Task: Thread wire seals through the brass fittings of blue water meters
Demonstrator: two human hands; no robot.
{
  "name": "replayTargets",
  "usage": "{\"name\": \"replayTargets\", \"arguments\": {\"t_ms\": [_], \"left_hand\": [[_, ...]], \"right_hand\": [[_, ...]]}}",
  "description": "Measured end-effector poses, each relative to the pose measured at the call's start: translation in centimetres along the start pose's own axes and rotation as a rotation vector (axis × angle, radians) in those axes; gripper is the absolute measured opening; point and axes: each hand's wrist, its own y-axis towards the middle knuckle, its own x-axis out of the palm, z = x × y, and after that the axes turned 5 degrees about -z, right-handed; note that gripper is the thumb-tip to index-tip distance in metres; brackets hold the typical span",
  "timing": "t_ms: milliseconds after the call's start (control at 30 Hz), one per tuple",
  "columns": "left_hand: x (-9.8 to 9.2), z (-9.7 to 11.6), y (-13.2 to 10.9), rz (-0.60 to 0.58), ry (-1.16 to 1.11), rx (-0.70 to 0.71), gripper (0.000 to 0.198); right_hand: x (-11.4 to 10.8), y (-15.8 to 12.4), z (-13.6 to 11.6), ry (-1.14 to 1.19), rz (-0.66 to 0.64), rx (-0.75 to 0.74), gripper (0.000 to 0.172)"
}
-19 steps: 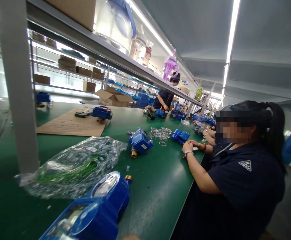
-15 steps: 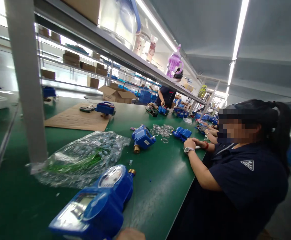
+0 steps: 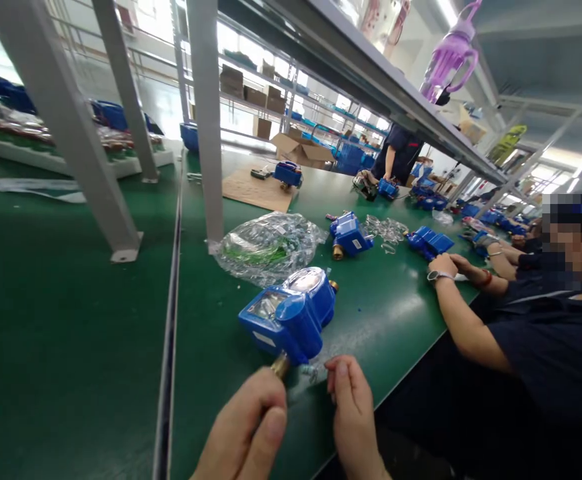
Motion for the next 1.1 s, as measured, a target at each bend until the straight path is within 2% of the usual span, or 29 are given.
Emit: {"name": "replayTargets", "arguments": {"t_ms": [33,67,100,133,233,300,467,567,633,700,800,867,967,1100], "left_hand": [[-0.2,-0.6,0.3,0.147,0.032,-0.044,0.009],[-0.3,-1.2,0.6,0.285,0.078,-0.114,0.016],[-0.4,-1.9,1.1,0.385,0.126,-0.189,0.031],[-0.5,-2.5,1.6,0.437,0.166,-0.258,0.045],[-0.9,-3.7,2.9,0.384,0.219,-0.413,0.079],[-1.0,-3.9,3.6,0.333,0.208,-0.465,0.093],[-0.7,-3.0,5.2,0.24,0.101,-0.604,0.1],[-0.3,-2.3,6.1,0.273,0.214,-0.633,0.1],[0.1,-1.9,6.5,0.303,0.317,-0.62,0.097],[0.7,-1.6,6.4,0.318,0.393,-0.538,0.091],[1.2,-1.3,5.3,0.3,0.52,-0.235,0.078],[0.9,-1.2,3.9,0.257,0.568,-0.034,0.069],[-0.8,-0.8,1.2,0.208,0.58,0.076,0.063],[-4.6,0.5,-2.6,0.248,0.628,0.01,0.063]], "right_hand": [[0.1,0.0,0.0,0.005,0.01,0.006,0.041],[0.1,0.0,0.0,0.004,0.018,0.012,0.041],[0.2,0.0,-0.1,0.001,0.027,0.016,0.041],[0.2,0.0,-0.1,-0.002,0.037,0.017,0.041],[0.4,0.0,-0.1,-0.002,0.052,0.004,0.041],[0.6,0.0,-0.1,0.0,0.045,-0.011,0.041],[0.9,0.2,-0.2,-0.041,0.031,-0.072,0.04],[1.0,0.4,-0.5,-0.051,-0.006,-0.1,0.04],[1.0,0.5,-0.7,-0.038,0.004,-0.103,0.04],[1.1,0.6,-0.7,-0.01,0.04,-0.093,0.039],[1.0,0.9,-0.7,0.055,0.05,-0.079,0.04],[0.9,0.9,-0.6,0.076,0.033,-0.077,0.04],[0.6,0.6,-0.5,0.06,0.033,-0.07,0.04],[0.6,0.0,0.0,0.056,0.089,-0.048,0.041]]}}
